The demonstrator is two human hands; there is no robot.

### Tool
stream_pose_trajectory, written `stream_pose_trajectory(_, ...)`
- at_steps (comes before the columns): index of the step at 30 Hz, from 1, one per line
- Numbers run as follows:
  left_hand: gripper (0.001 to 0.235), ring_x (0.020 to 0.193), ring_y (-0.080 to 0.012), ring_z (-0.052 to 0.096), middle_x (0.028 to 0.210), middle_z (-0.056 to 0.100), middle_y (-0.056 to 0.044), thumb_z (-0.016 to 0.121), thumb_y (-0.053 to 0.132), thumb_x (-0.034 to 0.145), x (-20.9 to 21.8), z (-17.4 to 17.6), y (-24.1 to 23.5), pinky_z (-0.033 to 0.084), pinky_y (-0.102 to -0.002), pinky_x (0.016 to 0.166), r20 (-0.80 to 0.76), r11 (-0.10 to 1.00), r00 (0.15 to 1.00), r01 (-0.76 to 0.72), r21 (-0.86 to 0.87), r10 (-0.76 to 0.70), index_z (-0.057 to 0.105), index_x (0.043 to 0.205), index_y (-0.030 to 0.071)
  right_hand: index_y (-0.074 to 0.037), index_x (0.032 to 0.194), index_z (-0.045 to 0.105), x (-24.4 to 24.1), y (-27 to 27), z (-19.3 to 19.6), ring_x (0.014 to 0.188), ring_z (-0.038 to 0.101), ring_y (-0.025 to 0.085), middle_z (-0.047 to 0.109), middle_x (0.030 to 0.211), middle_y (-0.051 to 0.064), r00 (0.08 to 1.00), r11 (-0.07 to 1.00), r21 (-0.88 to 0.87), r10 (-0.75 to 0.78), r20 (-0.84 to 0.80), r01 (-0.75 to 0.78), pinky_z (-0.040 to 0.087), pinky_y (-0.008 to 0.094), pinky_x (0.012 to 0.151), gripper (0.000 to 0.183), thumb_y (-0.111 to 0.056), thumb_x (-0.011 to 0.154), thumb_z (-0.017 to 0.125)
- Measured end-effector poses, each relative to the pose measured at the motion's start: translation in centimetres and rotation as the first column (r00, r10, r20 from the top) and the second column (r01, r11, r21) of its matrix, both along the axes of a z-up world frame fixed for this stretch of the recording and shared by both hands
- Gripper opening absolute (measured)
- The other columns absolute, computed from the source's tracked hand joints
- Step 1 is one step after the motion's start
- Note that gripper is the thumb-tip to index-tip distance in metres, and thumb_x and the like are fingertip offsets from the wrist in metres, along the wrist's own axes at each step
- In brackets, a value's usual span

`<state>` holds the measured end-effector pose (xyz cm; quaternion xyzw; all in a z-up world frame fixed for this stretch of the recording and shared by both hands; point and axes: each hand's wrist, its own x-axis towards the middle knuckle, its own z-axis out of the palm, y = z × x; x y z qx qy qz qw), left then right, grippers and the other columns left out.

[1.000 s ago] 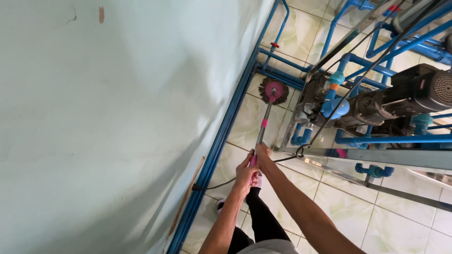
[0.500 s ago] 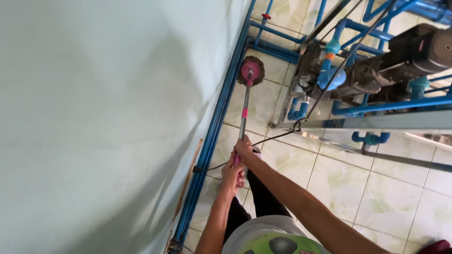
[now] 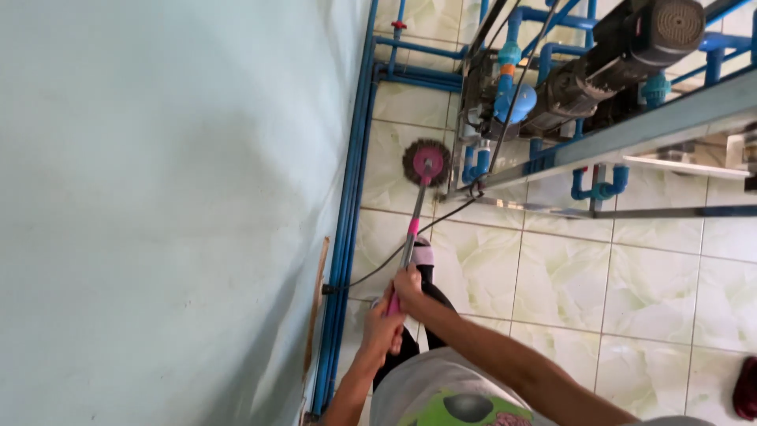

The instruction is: Mop the tiled floor around water filtration equipment.

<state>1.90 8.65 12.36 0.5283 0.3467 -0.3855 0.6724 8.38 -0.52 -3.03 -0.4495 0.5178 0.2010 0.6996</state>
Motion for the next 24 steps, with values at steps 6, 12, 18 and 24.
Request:
stream_pose_trajectory(6,0.089,0.039,-0.0119,0.041,0.059,0.046,-0.001,0.058,0.003,0.084,4.8,-1.7,-3.7,0.034,-0.029,0.035,0.089,0.995,0.993,-0.068,-0.071,0.074,0.037,0.157,0.049,-0.011,0.091,0.050,6.0,-4.9,-6.8,0.050,0.050,0.019,0.053,0.065,0.009,0.991,0.991,-0.107,0.094,0.095,-0.084,0.043,0.036,0.041,0.013,-0.008,0.098,0.040)
stream_pose_trajectory(12,0.083,0.039,-0.0098,0.041,0.059,0.050,0.000,0.063,0.007,0.086,8.4,9.5,-1.0,0.032,-0.027,0.035,0.078,0.993,0.993,-0.085,-0.087,0.092,0.040,0.156,0.045,-0.008,0.087,0.049,8.4,-2.5,0.9,0.048,0.048,0.021,0.053,0.062,0.006,0.990,0.996,0.059,-0.078,0.113,0.072,0.041,0.037,0.041,0.020,-0.020,0.103,0.054)
stream_pose_trajectory(18,0.080,0.038,-0.0107,0.044,0.056,0.050,-0.003,0.065,0.004,0.088,11.7,14.8,-0.4,0.037,-0.028,0.035,0.350,0.997,0.935,-0.024,-0.080,0.051,0.043,0.157,0.038,-0.006,0.092,0.059,13.7,-2.2,7.6,0.055,0.056,0.017,0.060,0.068,0.006,0.949,0.997,-0.069,-0.013,0.315,0.037,0.048,0.032,0.049,0.016,-0.018,0.102,0.056)
stream_pose_trajectory(24,0.083,0.038,-0.0092,0.042,0.058,0.049,0.000,0.063,0.002,0.085,19.8,15.4,-2.8,0.034,-0.026,0.034,0.362,0.985,0.923,-0.077,-0.152,0.127,0.042,0.158,0.038,-0.006,0.093,0.058,23.4,-4.2,14.1,0.054,0.052,0.017,0.056,0.067,0.006,0.921,0.998,0.015,-0.069,0.383,0.069,0.047,0.032,0.047,0.017,-0.019,0.103,0.056)
